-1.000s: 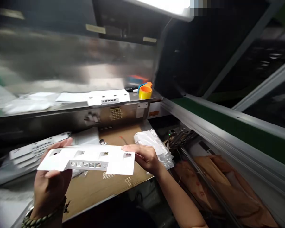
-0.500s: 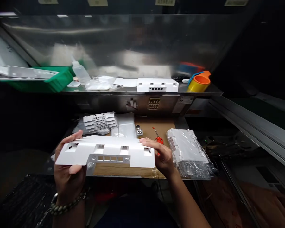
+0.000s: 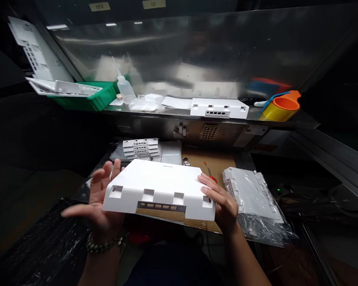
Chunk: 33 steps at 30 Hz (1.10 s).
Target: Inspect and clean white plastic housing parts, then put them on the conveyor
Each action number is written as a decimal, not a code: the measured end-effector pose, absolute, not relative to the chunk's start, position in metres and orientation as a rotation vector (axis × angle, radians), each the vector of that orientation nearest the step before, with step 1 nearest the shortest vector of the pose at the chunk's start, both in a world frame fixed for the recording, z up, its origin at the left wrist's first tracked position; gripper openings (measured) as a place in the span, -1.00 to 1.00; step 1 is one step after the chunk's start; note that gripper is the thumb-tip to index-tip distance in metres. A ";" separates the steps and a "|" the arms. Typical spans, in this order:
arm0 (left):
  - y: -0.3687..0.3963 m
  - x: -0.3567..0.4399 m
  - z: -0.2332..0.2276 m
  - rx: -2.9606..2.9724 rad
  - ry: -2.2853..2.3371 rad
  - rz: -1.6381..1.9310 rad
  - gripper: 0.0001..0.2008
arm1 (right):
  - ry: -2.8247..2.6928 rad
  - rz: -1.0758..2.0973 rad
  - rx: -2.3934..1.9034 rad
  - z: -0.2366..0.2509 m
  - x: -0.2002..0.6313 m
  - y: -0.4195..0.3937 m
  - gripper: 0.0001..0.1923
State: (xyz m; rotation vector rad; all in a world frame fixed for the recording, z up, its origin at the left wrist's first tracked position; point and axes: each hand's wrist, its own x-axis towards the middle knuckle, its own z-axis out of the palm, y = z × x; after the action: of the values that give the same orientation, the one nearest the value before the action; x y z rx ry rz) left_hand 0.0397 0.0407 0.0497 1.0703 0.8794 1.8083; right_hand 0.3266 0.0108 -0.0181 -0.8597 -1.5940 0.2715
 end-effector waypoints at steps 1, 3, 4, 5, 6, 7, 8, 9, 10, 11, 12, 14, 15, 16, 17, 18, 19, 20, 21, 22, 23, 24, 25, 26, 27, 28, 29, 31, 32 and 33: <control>0.043 0.038 0.050 0.929 0.881 1.702 -0.32 | -1.606 0.213 -0.853 -0.019 0.329 0.008 -0.57; 0.047 0.033 0.052 0.708 0.866 1.342 -0.23 | -1.662 0.146 -0.832 -0.020 0.333 0.004 -0.58; 0.048 0.031 0.052 0.636 0.820 1.149 -0.15 | -1.699 0.127 -0.822 -0.021 0.335 0.003 -0.60; 0.049 0.029 0.051 0.585 0.752 0.995 -0.07 | -1.721 0.112 -0.819 -0.021 0.336 0.002 -0.61; 0.049 0.028 0.049 0.550 0.683 0.906 -0.03 | -1.719 0.095 -0.826 -0.022 0.337 0.002 -0.61; 0.049 0.027 0.047 0.526 0.629 0.882 -0.02 | -1.700 0.091 -0.852 -0.023 0.337 0.002 -0.60; 0.048 0.027 0.044 0.507 0.592 0.896 -0.05 | -1.658 0.104 -0.902 -0.023 0.337 0.002 -0.56; 0.046 0.027 0.041 0.491 0.571 0.924 -0.09 | -1.598 0.145 -0.982 -0.023 0.336 0.002 -0.50; 0.045 0.027 0.038 0.481 0.561 0.951 -0.10 | -1.527 0.216 -1.082 -0.024 0.335 0.001 -0.47; 0.043 0.028 0.036 0.473 0.561 0.972 -0.10 | -1.448 0.308 -1.181 -0.023 0.334 -0.001 -0.47; 0.042 0.029 0.035 0.473 0.564 0.979 -0.09 | -1.367 0.424 -1.260 -0.023 0.332 -0.003 -0.51; 0.039 0.031 0.035 0.487 0.577 0.976 -0.06 | -1.212 0.677 -1.296 -0.021 0.331 -0.010 -0.60; 0.038 0.033 0.036 0.499 0.583 0.971 -0.04 | -1.161 0.785 -1.265 -0.019 0.331 -0.013 -0.58; 0.037 0.034 0.037 0.510 0.588 0.970 -0.03 | -1.136 0.859 -1.227 -0.017 0.331 -0.016 -0.56; 0.036 0.035 0.039 0.515 0.595 0.976 -0.02 | -1.135 0.896 -1.207 -0.015 0.331 -0.018 -0.55; 0.036 0.036 0.039 0.513 0.604 0.986 -0.01 | -1.151 0.899 -1.210 -0.012 0.332 -0.020 -0.57; 0.036 0.037 0.039 0.509 0.613 0.996 -0.01 | -1.175 0.877 -1.226 -0.009 0.332 -0.021 -0.59; 0.035 0.038 0.038 0.507 0.620 0.997 0.00 | -1.196 0.847 -1.243 -0.006 0.332 -0.021 -0.62; 0.035 0.038 0.037 0.508 0.630 1.006 0.00 | -1.212 0.829 -1.252 -0.004 0.332 -0.021 -0.63; 0.035 0.038 0.035 0.513 0.643 1.012 0.00 | -1.218 0.830 -1.251 -0.001 0.331 -0.020 -0.63; 0.035 0.038 0.033 0.526 0.659 1.027 0.00 | -1.215 0.844 -1.244 0.002 0.330 -0.019 -0.63; 0.034 0.038 0.031 0.543 0.680 1.053 -0.01 | -1.209 0.864 -1.234 0.004 0.329 -0.018 -0.63; 0.034 0.038 0.029 0.561 0.705 1.085 -0.02 | -1.202 0.888 -1.225 0.006 0.328 -0.017 -0.63; 0.034 0.037 0.029 0.578 0.732 1.105 -0.02 | -1.193 0.911 -1.216 0.007 0.326 -0.017 -0.63; 0.034 0.035 0.029 0.596 0.756 1.102 -0.02 | -1.184 0.932 -1.203 0.008 0.325 -0.016 -0.63; 0.034 0.032 0.029 0.614 0.782 1.080 -0.02 | -1.174 0.954 -1.188 0.009 0.324 -0.016 -0.64; 0.036 0.028 0.030 0.630 0.816 1.058 -0.02 | -1.167 0.979 -1.174 0.009 0.324 -0.016 -0.65; 0.042 0.019 0.030 0.663 0.912 1.046 -0.13 | -1.172 1.030 -1.165 0.008 0.324 -0.015 -0.68; 0.047 0.014 0.030 0.693 0.970 1.070 -0.23 | -1.185 1.051 -1.172 0.006 0.325 -0.015 -0.68; 0.053 0.010 0.029 0.737 1.027 1.105 -0.32 | -1.206 1.070 -1.184 0.004 0.327 -0.015 -0.68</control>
State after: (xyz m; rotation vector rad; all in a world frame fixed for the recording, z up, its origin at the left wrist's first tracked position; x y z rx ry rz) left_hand 0.0098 0.0527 0.0290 0.7366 1.0270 1.1052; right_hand 0.3267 -0.0148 0.0043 -1.1836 -1.2061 1.0699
